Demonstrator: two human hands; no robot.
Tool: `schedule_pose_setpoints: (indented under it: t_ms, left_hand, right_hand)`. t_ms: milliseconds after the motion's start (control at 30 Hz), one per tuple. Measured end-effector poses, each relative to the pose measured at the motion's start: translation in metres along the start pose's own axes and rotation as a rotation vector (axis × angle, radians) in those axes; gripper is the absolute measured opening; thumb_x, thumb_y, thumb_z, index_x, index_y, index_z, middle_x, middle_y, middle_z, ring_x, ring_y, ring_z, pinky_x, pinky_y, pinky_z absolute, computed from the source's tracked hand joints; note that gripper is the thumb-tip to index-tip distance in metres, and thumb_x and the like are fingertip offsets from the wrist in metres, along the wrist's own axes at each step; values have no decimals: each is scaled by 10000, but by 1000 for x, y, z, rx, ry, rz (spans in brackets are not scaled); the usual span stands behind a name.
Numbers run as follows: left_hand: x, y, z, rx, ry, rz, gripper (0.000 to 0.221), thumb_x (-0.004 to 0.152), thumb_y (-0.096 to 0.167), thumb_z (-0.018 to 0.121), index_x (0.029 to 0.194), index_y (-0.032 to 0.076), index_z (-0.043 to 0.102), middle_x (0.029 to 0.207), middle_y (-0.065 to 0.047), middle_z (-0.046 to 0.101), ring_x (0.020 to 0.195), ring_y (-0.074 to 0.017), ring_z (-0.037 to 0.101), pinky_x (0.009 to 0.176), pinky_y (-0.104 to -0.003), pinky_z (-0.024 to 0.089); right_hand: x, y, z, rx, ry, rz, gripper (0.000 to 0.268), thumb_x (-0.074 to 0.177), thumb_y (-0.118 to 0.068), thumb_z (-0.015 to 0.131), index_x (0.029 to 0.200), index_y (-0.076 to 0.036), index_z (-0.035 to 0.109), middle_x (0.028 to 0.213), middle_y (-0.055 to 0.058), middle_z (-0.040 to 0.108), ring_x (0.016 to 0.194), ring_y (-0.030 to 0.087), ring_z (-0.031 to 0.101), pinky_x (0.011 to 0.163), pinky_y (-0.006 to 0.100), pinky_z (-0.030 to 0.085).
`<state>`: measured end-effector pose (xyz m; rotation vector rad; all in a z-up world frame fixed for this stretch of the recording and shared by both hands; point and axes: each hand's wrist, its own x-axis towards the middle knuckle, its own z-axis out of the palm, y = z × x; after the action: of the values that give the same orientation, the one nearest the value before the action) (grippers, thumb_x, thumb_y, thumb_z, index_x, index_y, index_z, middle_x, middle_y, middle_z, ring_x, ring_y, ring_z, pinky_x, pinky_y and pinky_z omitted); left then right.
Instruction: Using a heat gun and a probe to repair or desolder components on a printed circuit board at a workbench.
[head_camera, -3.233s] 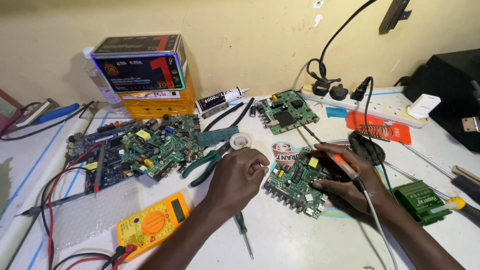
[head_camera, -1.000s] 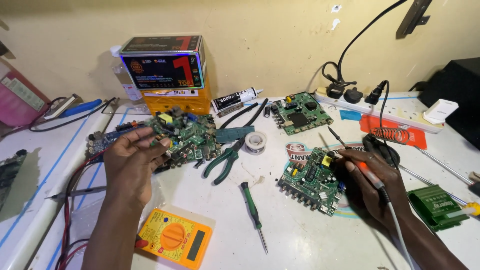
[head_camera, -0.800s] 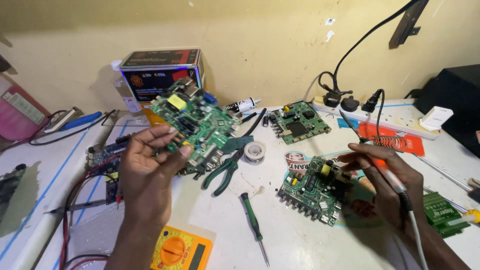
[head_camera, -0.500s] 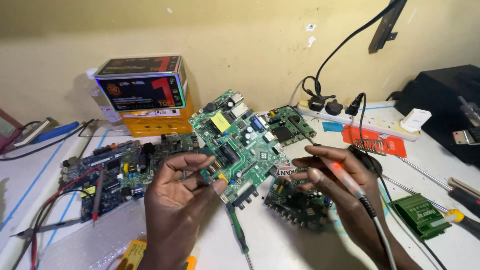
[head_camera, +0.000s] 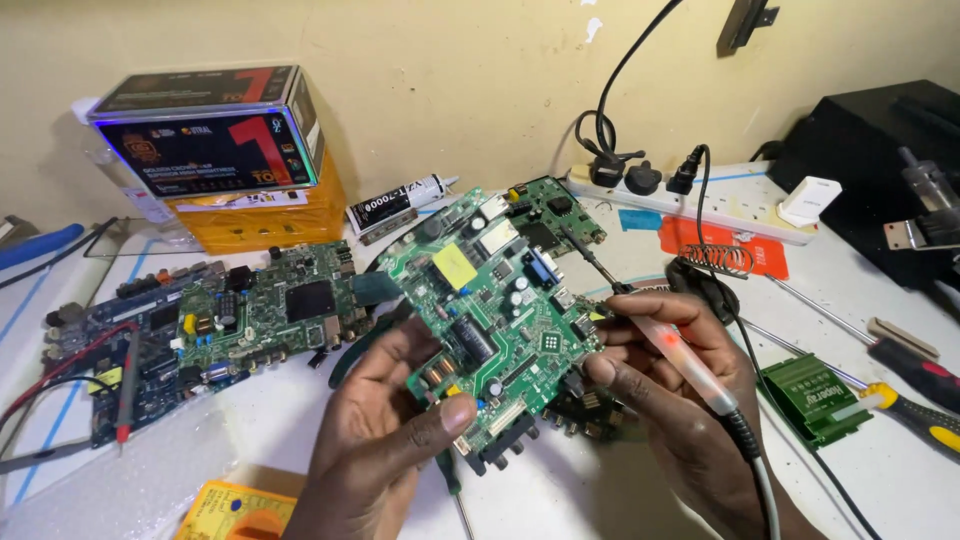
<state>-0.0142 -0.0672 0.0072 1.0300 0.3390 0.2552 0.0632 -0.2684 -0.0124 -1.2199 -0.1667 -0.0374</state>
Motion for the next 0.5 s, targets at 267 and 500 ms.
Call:
schedule_pose_setpoints:
  t_ms: [267,500]
  left_hand:
    - [-4,-11,0,125,-24,-152,358,768,24,761,1117,-55,768,1029,-210,833,982,-250,732,926,-371,540]
    - [-7,-23,-15,156,-54,48,558,810,55,899,708,157,360,731,3,352,700,-114,407,691,-305,343]
  right_hand:
    - [0,6,-5,-16,-57,-27,467,717,113,761,1164,26,662,1041,218,712,978,281,712,764,377,631]
    - [32,5,-34,-449,-433,-341,593,683,-164,843,1192,-42,563,1262,171,711,1097,261,739,910,349,627]
